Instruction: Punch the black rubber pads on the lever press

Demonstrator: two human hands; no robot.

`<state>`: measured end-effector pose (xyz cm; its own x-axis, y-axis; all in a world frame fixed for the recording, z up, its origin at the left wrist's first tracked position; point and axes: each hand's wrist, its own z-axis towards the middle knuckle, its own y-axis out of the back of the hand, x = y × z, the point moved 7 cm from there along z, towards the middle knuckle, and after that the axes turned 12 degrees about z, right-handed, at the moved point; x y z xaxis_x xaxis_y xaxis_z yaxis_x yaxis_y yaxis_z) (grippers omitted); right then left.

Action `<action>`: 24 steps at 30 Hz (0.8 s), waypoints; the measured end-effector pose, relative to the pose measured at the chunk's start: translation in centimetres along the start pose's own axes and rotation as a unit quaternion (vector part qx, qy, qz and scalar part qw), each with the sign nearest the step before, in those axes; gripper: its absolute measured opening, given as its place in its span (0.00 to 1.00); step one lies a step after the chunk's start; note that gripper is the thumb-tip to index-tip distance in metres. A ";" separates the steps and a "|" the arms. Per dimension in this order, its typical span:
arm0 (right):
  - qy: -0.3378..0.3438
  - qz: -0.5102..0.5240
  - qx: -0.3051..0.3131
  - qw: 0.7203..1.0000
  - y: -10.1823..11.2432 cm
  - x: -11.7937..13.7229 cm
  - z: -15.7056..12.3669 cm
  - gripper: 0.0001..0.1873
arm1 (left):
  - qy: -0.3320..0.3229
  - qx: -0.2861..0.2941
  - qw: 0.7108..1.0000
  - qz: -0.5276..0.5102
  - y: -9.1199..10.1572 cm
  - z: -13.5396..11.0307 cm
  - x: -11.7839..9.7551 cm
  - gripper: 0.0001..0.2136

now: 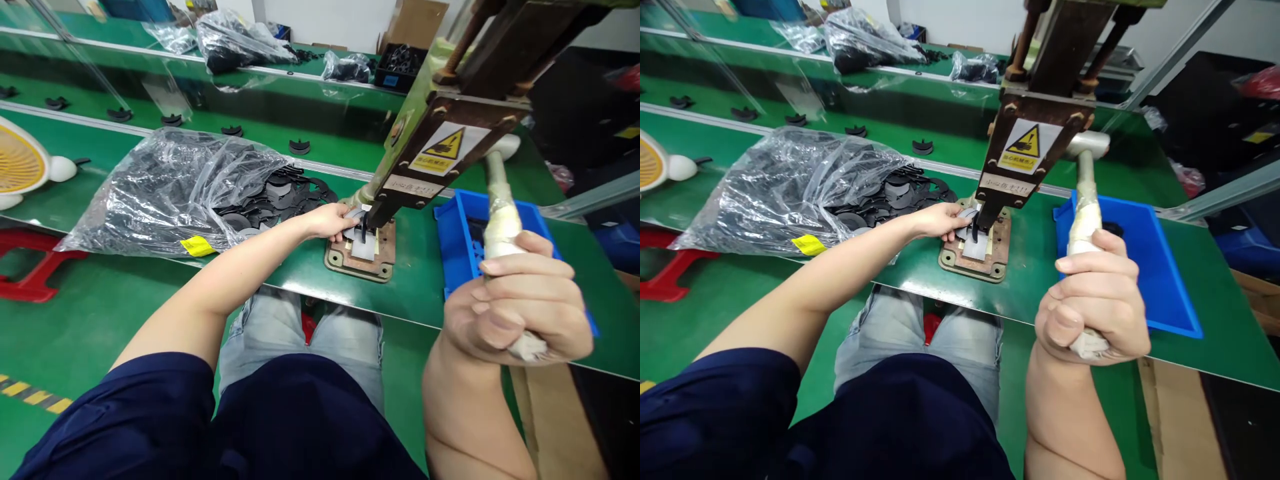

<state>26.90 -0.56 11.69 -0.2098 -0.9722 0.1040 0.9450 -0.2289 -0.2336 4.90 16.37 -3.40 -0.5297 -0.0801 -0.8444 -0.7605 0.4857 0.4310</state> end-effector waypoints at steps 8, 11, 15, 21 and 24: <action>0.015 0.023 -0.005 1.000 -0.3 -0.1 0.0 0.38 | 0.004 0.042 0.997 -0.060 0.0 -0.2 0.3 0.13; 0.005 0.013 -0.022 1.000 -0.1 -0.2 -0.1 0.41 | 0.002 0.052 0.997 -0.060 0.0 -0.3 0.5 0.13; 0.000 -0.001 -0.029 1.000 0.0 -0.3 -0.1 0.42 | 0.017 0.052 0.998 -0.044 -0.1 -0.1 0.8 0.13; -0.006 0.027 -0.060 0.998 -0.2 -0.2 -0.1 0.39 | 0.066 0.071 0.995 -0.029 0.0 0.7 1.1 0.12; -0.002 0.024 -0.073 0.997 -0.4 -0.1 -0.4 0.39 | 0.099 0.080 0.991 -0.046 -0.2 0.8 1.3 0.11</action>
<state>26.42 -0.41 11.41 -0.1631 -0.9822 0.0926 0.9071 -0.1862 -0.3774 4.69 16.85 -4.89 -0.5365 -0.2916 -0.7920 -0.7480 0.5987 0.2863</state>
